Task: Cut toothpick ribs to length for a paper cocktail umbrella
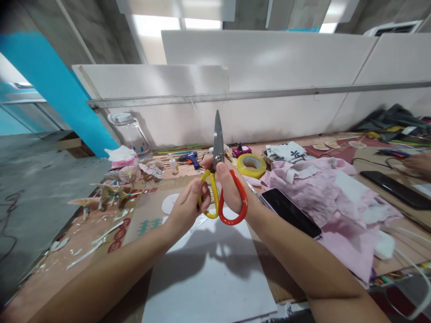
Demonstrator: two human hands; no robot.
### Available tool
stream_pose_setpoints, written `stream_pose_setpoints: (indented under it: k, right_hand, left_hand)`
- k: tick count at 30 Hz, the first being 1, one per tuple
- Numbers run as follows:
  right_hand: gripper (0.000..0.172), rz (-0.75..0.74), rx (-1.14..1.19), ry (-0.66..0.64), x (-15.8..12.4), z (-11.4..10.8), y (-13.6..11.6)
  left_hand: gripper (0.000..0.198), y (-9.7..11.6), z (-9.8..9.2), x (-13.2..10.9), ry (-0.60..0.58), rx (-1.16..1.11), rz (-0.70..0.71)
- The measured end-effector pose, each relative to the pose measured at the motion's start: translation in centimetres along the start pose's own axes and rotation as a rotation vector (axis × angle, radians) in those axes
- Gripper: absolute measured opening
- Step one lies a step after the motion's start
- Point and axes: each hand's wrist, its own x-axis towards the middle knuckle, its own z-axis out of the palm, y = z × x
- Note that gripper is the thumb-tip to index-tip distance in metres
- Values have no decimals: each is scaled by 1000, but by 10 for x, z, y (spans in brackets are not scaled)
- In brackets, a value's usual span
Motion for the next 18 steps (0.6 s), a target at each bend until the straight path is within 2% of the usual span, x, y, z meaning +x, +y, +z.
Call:
stream_pose_setpoints:
  k: [2, 4, 6, 7, 8, 10, 11, 13, 15, 18]
  right_hand:
    - [59, -97, -68, -41, 5, -11, 0]
    - [62, -137, -129, -229, 12, -27, 3]
    - [72, -60, -139, -472, 20, -41, 10]
    - [71, -4, -137, -543, 24, -46, 14]
    - [67, 41, -119, -540, 28, -48, 17]
    - [65, 58, 7, -387, 31, -42, 23]
    - [68, 41, 104, -277, 30, -35, 23]
    - [70, 24, 247, -142, 26, -16, 20]
    - [56, 46, 328, 58, 20, 5, 12]
    - [49, 113, 487, 259, 12, 26, 0]
  left_hand:
    - [45, 6, -3, 1, 5, -19, -7]
    - [45, 17, -13, 4, 4, -7, 4]
    - [46, 31, -27, 8, 35, 92, 79]
    - [47, 39, -35, 11, 57, 134, 124]
    - [48, 45, -43, 12, 84, 174, 158]
    - [48, 56, -59, 13, 94, 324, 184]
    - [47, 59, -65, 12, 81, 425, 179]
    - [43, 60, -74, 8, 46, 673, 148]
    - [39, 54, -77, 1, 9, 873, 121]
    - [37, 38, -73, -11, -73, 973, 42]
